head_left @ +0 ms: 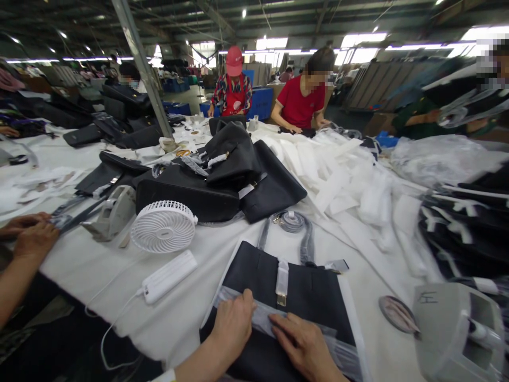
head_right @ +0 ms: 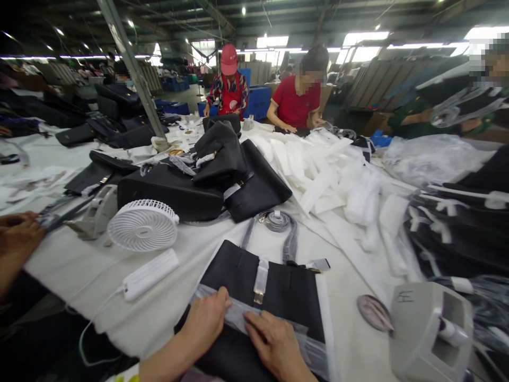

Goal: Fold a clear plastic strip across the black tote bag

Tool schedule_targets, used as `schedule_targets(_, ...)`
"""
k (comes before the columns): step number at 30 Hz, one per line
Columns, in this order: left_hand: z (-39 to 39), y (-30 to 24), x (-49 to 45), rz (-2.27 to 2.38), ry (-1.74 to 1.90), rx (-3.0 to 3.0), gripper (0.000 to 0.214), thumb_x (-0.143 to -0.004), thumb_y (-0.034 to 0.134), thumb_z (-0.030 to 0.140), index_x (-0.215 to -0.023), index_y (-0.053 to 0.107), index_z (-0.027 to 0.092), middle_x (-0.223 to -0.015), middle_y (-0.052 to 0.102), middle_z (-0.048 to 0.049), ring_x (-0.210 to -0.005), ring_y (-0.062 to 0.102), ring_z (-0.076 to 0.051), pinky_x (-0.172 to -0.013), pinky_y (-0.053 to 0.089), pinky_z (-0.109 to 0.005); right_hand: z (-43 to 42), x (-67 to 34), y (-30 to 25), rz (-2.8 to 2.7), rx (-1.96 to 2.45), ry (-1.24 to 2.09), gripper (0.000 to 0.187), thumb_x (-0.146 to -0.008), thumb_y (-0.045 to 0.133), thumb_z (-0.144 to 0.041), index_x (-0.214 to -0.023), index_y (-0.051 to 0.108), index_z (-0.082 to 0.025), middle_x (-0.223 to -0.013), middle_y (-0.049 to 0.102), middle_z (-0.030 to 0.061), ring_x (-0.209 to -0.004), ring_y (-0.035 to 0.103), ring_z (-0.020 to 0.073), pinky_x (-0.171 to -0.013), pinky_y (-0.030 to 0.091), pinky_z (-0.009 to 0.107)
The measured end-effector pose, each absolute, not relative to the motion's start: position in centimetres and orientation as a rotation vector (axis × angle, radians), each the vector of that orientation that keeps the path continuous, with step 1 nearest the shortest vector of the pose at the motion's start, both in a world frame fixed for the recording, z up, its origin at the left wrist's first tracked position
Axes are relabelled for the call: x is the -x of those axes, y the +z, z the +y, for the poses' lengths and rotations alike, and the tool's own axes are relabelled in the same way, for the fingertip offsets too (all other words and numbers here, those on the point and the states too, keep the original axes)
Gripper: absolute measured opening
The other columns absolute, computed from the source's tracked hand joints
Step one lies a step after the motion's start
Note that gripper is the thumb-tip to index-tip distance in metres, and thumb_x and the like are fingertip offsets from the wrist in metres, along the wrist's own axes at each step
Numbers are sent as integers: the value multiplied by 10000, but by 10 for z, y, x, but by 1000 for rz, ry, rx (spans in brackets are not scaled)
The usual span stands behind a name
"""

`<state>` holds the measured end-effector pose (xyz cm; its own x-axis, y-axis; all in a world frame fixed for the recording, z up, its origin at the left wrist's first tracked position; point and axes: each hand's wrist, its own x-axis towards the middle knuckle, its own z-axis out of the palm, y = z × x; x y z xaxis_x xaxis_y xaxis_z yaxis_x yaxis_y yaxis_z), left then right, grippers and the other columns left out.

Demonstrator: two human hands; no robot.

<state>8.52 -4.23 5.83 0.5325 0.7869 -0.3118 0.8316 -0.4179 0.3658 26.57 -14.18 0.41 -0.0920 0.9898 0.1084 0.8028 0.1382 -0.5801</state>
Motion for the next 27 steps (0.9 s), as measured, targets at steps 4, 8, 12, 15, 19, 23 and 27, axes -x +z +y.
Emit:
schedule_targets(4, -37, 66, -78, 1411, 51, -2188, 344, -995, 255, 345, -886, 542, 190, -771, 691, -86, -755, 678, -247, -600, 346, -301, -142, -265, 6, -1953, 1719, 516, 293, -974, 430, -377, -1128, 657, -273, -741, 619, 24, -660, 616, 161, -584, 427, 274)
schedule_targets(8, -37, 69, -71, 1285, 206, -2009, 266, -900, 507, 481, -851, 596, 235, -652, 652, 2, -666, 635, -193, -619, 344, -278, -142, -265, 4, -1974, 1709, 476, 295, -976, 426, -375, -1124, 659, -269, -728, 619, 24, -641, 611, 156, -563, 412, 271)
schedule_targets(12, -45, 61, -73, 1253, 29, -2056, 207, -802, 642, 425, -839, 623, 222, -707, 684, -23, -734, 658, -234, -640, 349, -292, -142, -265, 1, -1990, 1700, 438, 306, -978, 419, -379, -1125, 657, -255, -727, 621, 29, -643, 615, 159, -557, 418, 270)
schedule_targets(15, -51, 55, -77, 1202, -7, -2136, 182, -902, 476, 320, -842, 600, 200, -804, 708, -64, -818, 674, -256, -678, 377, -314, -142, -265, -1, -1986, 1702, 444, 302, -979, 420, -379, -1112, 661, -253, -738, 625, 28, -659, 623, 157, -573, 433, 266)
schedule_targets(19, -55, 54, -78, 1198, -12, -2219, 232, -944, 363, 273, -905, 576, 189, -875, 703, -90, -855, 672, -271, -697, 418, -336, -143, -265, 0, -1974, 1716, 431, 306, -981, 415, -379, -1120, 659, -257, -750, 625, 28, -665, 627, 155, -585, 445, 262)
schedule_targets(23, -61, 55, -68, 1297, 77, -2299, 301, -954, 287, 205, -917, 586, 204, -914, 676, -83, -860, 658, -248, -745, 480, -344, -144, -264, 0, -2011, 1759, 429, 307, -981, 413, -381, -1163, 639, -281, -762, 622, 25, -676, 631, 162, -593, 455, 269)
schedule_targets(27, -80, 46, -61, 875, 294, -2563, 389, -931, 275, 141, -1169, 578, 187, -1069, 682, -115, -940, 659, -233, -824, 541, -330, -143, -265, -2, -2043, 1769, 400, 318, -979, 408, -382, -1179, 632, -279, -769, 628, 30, -677, 645, 172, -593, 471, 277)
